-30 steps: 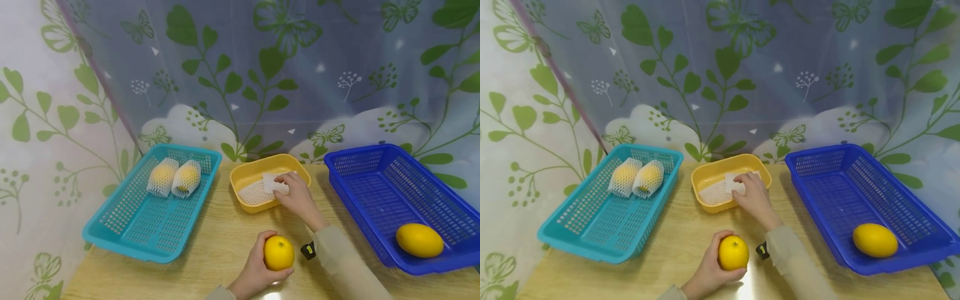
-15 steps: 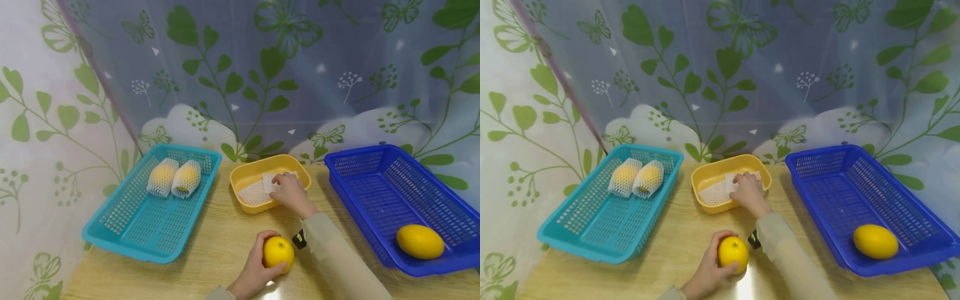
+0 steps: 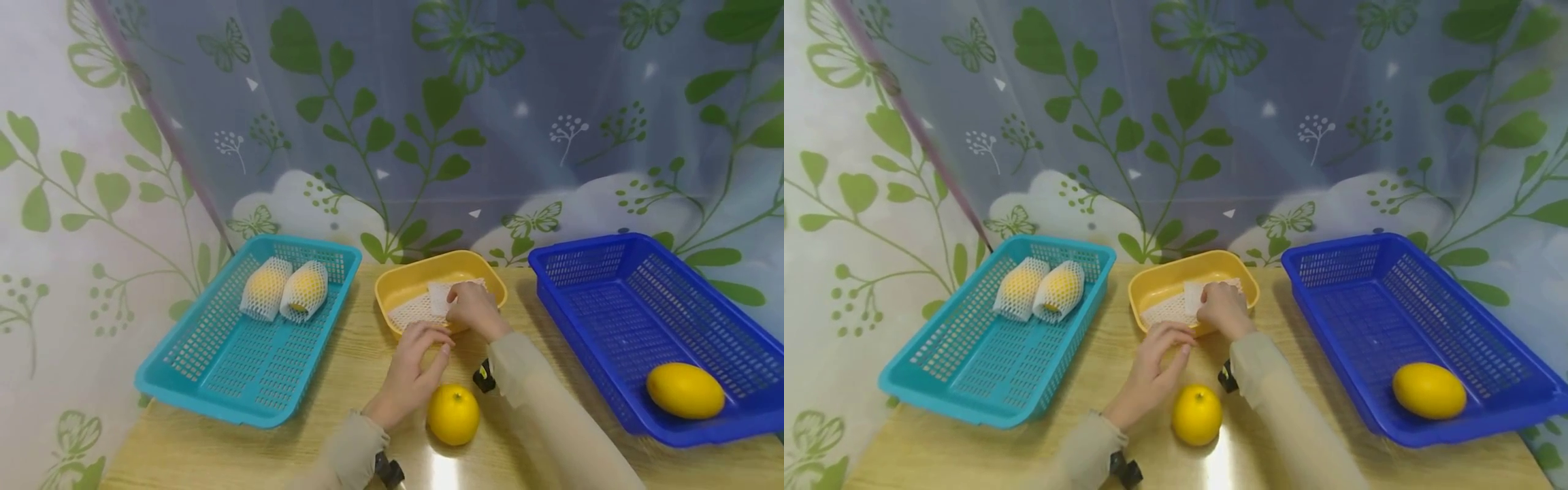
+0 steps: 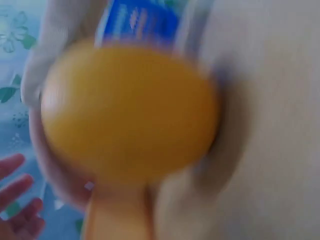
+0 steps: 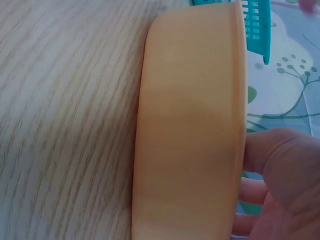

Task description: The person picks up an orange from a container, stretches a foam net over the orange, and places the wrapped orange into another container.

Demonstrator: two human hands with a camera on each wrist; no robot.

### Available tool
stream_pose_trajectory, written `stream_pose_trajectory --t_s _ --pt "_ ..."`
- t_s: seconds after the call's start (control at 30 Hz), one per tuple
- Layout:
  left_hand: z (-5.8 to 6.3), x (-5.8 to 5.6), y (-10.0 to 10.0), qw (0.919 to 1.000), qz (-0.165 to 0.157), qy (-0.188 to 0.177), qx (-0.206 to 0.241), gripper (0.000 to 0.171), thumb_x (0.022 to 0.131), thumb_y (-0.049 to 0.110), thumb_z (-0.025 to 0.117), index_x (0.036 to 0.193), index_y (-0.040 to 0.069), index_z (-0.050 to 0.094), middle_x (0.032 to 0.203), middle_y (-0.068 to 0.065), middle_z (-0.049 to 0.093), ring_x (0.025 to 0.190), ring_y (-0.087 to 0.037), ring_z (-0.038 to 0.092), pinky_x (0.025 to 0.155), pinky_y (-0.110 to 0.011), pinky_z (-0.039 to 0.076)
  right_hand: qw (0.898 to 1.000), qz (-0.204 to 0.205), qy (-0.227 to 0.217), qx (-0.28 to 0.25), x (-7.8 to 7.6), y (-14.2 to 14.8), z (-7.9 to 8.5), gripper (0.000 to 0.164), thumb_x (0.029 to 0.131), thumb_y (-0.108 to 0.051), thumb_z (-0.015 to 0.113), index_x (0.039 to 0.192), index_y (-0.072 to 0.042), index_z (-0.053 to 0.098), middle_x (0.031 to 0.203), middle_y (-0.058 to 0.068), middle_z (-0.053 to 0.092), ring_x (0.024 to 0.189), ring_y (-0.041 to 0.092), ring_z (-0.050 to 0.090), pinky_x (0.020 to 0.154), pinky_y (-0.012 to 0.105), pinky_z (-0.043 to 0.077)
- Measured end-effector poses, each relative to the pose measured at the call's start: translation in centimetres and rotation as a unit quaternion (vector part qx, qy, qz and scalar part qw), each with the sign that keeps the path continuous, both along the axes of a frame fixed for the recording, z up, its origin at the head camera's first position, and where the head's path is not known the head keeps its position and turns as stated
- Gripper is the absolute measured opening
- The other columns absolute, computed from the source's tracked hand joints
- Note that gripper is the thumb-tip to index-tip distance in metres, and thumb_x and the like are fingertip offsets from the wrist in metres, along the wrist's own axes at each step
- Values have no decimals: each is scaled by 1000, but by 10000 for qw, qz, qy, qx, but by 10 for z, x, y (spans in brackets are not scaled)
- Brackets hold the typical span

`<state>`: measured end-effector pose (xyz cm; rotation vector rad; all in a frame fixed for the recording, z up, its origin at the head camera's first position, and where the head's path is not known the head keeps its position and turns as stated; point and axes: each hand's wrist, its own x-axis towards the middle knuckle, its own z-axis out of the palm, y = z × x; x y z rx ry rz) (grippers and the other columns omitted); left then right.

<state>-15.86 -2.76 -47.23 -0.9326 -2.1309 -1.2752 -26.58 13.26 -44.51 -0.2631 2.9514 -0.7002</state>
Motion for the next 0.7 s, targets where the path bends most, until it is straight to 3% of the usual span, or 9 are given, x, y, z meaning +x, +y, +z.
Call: stream_pose_trajectory --t_s 0.07,0.17,0.37,0.47,0.7 --pt "9 -15 1 9971 401 270 -585 10 94 12 58 93 7 67 110 -7 63 105 -24 54 93 -37 44 10000 -6 6 44 -2 1 -1 23 76 -5 66 98 -3 71 101 13 70 89 32 63 81 53 48" --pt "18 -32 3 9822 956 349 -1581 10 94 14 58 92 9 67 110 -6 62 103 -27 52 89 -39 44 9999 14 46 114 -4 2 -3 11 83 -10 68 92 -5 72 101 12 70 92 33 63 82 54 48" --pt "26 -57 13 9313 1808 33 -3161 21 94 19 62 112 10 65 119 -11 59 103 -32 53 84 -43 47 9986 22 466 245 -6 3 -4 10 79 -5 65 86 -5 71 92 9 69 88 32 64 76 51 49" --pt "27 -66 17 9117 1980 -178 -3595 33 91 21 67 122 10 61 125 -14 58 103 -35 55 83 -45 49 9974 45 701 159 -4 3 -1 17 76 -1 61 90 -4 71 88 8 68 80 28 63 69 47 50" --pt "24 -81 26 8928 2124 -869 -3876 29 87 19 72 114 10 66 116 -9 61 99 -32 55 81 -45 51 9959 98 895 -64 6 0 17 16 80 -2 62 92 -6 72 81 6 65 70 24 59 62 40 47"
